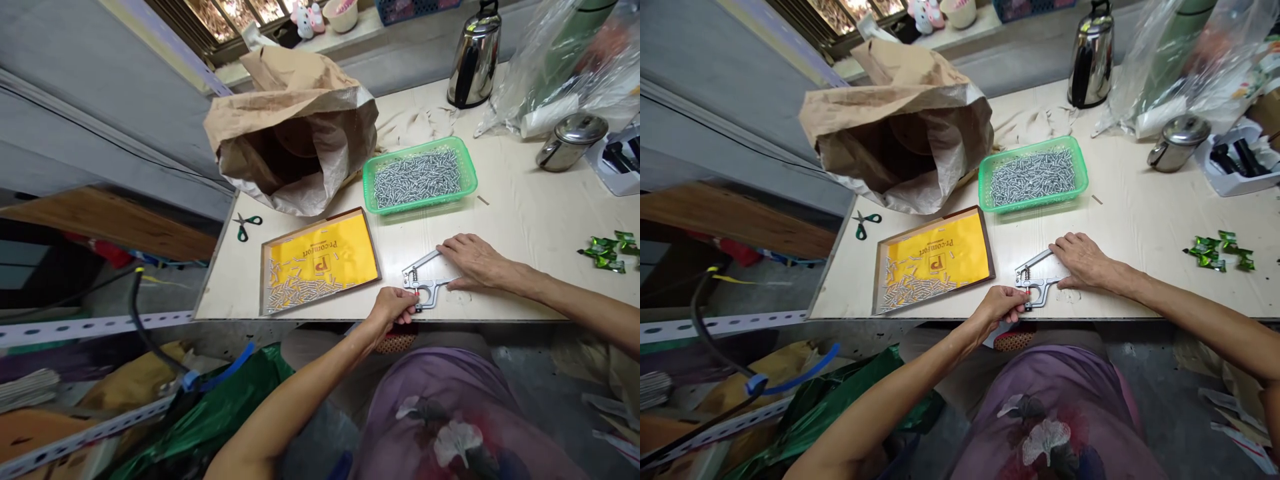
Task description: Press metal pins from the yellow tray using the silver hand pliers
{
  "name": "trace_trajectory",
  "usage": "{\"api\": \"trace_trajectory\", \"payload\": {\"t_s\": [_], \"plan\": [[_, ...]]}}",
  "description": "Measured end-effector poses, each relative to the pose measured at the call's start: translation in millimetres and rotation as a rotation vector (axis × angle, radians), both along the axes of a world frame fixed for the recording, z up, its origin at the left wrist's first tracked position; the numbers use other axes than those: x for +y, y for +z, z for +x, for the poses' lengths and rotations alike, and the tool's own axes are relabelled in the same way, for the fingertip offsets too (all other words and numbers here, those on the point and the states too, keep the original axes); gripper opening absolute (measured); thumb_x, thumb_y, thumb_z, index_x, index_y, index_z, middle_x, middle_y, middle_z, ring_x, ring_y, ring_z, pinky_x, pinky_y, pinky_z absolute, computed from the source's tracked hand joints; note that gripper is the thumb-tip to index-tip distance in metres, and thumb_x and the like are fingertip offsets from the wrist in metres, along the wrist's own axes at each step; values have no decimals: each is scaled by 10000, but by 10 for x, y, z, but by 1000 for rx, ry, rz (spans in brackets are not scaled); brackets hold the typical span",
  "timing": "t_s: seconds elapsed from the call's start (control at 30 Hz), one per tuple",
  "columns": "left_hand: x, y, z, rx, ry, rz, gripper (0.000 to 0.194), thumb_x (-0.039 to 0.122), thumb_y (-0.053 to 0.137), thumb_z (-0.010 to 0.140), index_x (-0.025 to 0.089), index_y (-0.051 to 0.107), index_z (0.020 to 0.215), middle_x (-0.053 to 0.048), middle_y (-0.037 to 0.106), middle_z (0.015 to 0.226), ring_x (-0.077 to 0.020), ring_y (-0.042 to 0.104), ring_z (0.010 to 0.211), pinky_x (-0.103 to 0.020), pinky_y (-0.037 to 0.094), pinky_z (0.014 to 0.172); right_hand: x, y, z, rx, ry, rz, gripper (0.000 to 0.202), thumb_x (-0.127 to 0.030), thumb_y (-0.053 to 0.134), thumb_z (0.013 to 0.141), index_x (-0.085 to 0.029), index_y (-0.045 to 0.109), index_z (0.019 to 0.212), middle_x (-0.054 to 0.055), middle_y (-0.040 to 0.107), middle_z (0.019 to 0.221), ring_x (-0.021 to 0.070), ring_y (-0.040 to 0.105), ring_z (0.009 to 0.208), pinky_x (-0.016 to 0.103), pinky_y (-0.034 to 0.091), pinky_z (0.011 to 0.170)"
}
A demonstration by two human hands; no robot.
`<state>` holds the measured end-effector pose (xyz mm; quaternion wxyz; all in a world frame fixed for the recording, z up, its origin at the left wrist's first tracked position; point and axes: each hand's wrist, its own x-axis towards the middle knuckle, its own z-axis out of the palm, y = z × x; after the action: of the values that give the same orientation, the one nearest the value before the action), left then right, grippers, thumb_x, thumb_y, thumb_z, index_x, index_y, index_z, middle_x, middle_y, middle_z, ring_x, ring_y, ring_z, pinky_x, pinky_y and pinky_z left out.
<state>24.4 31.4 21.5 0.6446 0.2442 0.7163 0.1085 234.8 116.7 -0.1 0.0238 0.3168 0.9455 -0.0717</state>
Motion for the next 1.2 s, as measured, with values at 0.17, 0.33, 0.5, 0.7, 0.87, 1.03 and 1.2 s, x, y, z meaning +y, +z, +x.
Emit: {"api": "trace_trajectory", "payload": {"t_s": [0.17, 0.33, 0.5, 0.7, 0.87, 1.03, 1.2], "plan": [[-39, -41, -22, 0, -11, -7, 204, 167, 604, 892, 113, 602, 695, 64, 538, 465, -31, 438, 319, -166, 287, 364, -32, 5, -12, -9, -14, 1, 610, -539, 722, 737, -148, 567, 1178, 158, 629, 1151, 309, 538, 1013, 407, 406, 868], [-154, -64, -101, 169, -172, 135, 264, 249, 568, 906, 130, 609, 673, 41, 557, 523, -63, 477, 405, -192, 331, 443, -52, -7, -18, -3, -16, 36, 544, -546, 674, 787, -159, 576, 1155, 150, 644, 1104, 309, 533, 999, 406, 370, 847], [-199, -86, -81, 572, -502, 714, 135, 261, 592, 905, 160, 682, 913, -47, 693, 875, -182, 634, 852, -273, 481, 767, -86, -11, -20, -15, -22, 55, 504, -546, 652, 816, -166, 587, 1141, 147, 651, 1085, 302, 529, 984, 412, 339, 848], [117, -265, 232, 604, -863, 999, 677, 302, 806, 730, 126, 491, 1302, -169, 533, 1360, -311, 477, 1248, -444, 429, 1048, -147, 32, -46, -26, -53, 22, 498, -461, 724, 789, -136, 590, 1142, 152, 649, 1066, 307, 540, 991, 422, 352, 850], [314, -284, 305, 610, -1007, 979, 663, 316, 715, 792, 142, 410, 1354, -134, 563, 1235, -291, 524, 1116, -445, 479, 950, -136, 67, -23, -8, -90, -48, 659, -409, 817, 692, -98, 557, 1212, 166, 620, 1129, 300, 539, 1010, 389, 416, 835], [353, -182, 339, 649, -1040, 931, 446, 321, 674, 842, 142, 525, 1221, -112, 592, 1102, -278, 531, 1045, -427, 491, 885, -125, 68, 47, 3, -105, -17, 364, -309, 781, 732, -152, 627, 1021, 122, 647, 986, 275, 564, 930, 363, 447, 764], [331, -128, 419, 575, -1109, 952, 133, 283, 588, 912, 158, 631, 903, -89, 611, 942, -231, 556, 952, -356, 496, 808, -211, -220, 199, 310, -13, -25, 229, -355, 487, 935, -249, 598, 766, 61, 608, 734, 236, 583, 696, 373, 456, 622]]}}
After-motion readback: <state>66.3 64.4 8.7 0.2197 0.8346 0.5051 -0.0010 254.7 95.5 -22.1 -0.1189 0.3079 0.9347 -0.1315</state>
